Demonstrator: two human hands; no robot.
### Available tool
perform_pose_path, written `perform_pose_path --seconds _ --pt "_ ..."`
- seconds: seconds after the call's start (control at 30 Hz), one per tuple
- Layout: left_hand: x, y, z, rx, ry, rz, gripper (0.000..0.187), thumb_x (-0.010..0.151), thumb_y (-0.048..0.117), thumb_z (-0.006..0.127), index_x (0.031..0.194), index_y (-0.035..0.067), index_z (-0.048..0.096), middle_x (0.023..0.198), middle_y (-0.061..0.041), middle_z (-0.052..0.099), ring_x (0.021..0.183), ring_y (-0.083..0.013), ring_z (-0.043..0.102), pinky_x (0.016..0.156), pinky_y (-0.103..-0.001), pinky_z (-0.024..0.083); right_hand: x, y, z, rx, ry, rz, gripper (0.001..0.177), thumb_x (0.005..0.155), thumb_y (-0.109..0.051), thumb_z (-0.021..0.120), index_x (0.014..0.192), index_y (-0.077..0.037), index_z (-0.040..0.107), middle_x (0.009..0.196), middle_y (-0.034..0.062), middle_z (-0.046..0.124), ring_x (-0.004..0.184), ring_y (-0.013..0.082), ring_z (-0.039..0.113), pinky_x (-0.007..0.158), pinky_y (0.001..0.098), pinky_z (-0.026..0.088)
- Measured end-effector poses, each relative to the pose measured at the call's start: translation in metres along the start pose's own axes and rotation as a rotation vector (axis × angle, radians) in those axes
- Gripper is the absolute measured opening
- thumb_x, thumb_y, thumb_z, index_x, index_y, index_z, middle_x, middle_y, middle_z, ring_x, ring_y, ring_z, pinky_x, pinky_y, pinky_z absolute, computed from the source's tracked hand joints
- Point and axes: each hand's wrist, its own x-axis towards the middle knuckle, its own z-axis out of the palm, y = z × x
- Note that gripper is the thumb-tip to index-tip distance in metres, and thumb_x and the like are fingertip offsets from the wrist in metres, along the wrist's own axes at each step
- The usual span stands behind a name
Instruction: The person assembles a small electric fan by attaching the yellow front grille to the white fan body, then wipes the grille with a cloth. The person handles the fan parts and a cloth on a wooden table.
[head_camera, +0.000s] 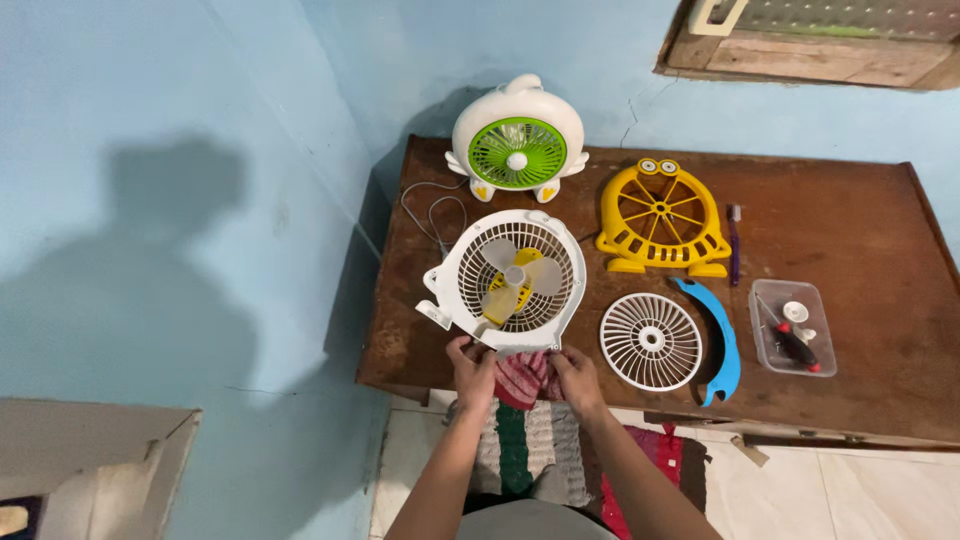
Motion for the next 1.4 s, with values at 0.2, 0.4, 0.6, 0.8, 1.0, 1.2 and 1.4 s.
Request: perform_pose_path --seconds 0.2,0.4,0.6,0.8,1.0,1.2,1.4 --pt "-0.014 -0.021 -0.003 -0.186 -0.103 -0.301 0.034 0.095 0.012 0.067 0.127 0.007 0.057 0.109 -0.005 0.07 0.097 -0.0124 0.065 0.086 -0.029 0.053 -0.01 0.008 -0.01 -0.002 0.008 0.109 0.024 0.094 -0.014 0.062 0.102 0.005 0.073 0.08 0.0084 0.07 0.067 0.0155 0.062 0.061 0.0318 0.049" --pt "-0.02 -0.022 -0.002 -0.167 -0.188 -0.163 0.031 0.098 0.011 0.071 0.127 0.006 0.063 0.105 -0.007 0.067 0.095 -0.013 0.061 0.085 -0.03 0.051 -0.007 -0.001 -0.019 -0.151 0.056 0.083 0.028 0.095 -0.016 0.057 0.095 0.008 0.072 0.076 0.0112 0.071 0.061 0.0153 0.061 0.055 0.0301 0.048" --pt "-0.02 -0.008 -0.003 -0.278 -0.171 -0.401 0.042 0.095 0.016 0.067 0.134 0.012 0.052 0.119 -0.008 0.066 0.106 -0.0206 0.069 0.094 -0.041 0.06 -0.041 -0.013 -0.05 -0.14 0.354 -0.068 0.023 0.097 -0.013 0.057 0.102 0.003 0.072 0.077 0.0107 0.068 0.06 0.0181 0.059 0.052 0.0312 0.045" --pt "-0.023 0.011 -0.009 -0.271 -0.283 -0.524 0.051 0.096 0.021 0.066 0.143 0.015 0.047 0.126 -0.01 0.063 0.108 -0.0268 0.068 0.095 -0.044 0.059 -0.087 -0.068 -0.031 -0.554 0.482 -0.454 0.033 0.083 -0.006 0.075 0.113 0.0 0.066 0.095 0.0122 0.073 0.079 0.0173 0.07 0.071 0.0299 0.057" --pt "-0.018 0.017 -0.012 -0.292 -0.401 -0.583 0.049 0.101 0.024 0.06 0.149 0.019 0.051 0.116 -0.007 0.063 0.098 -0.0206 0.063 0.087 -0.04 0.06 -0.1 -0.083 0.063 -0.966 0.134 -0.817 0.045 0.076 -0.006 0.077 0.12 -0.007 0.068 0.11 0.0135 0.07 0.106 0.0362 0.063 0.091 0.045 0.053" --pt "-0.011 0.012 -0.021 -0.142 -0.401 -0.471 0.043 0.103 0.021 0.06 0.145 0.015 0.053 0.123 -0.006 0.064 0.107 -0.0191 0.064 0.085 -0.04 0.057 -0.121 -0.064 0.07 -1.033 0.042 -0.825 0.05 0.075 -0.003 0.073 0.124 -0.009 0.068 0.12 0.0054 0.071 0.1 0.0307 0.062 0.089 0.0419 0.051" --pt "0.008 0.023 -0.033 -0.089 -0.415 -0.467 0.048 0.104 0.027 0.055 0.149 0.016 0.042 0.132 -0.012 0.058 0.116 -0.027 0.067 0.098 -0.044 0.062 -0.132 -0.035 0.038 -0.875 0.118 -0.435 0.03 0.083 -0.001 0.07 0.11 -0.016 0.073 0.102 0.0088 0.071 0.097 0.0282 0.067 0.082 0.0371 0.059"
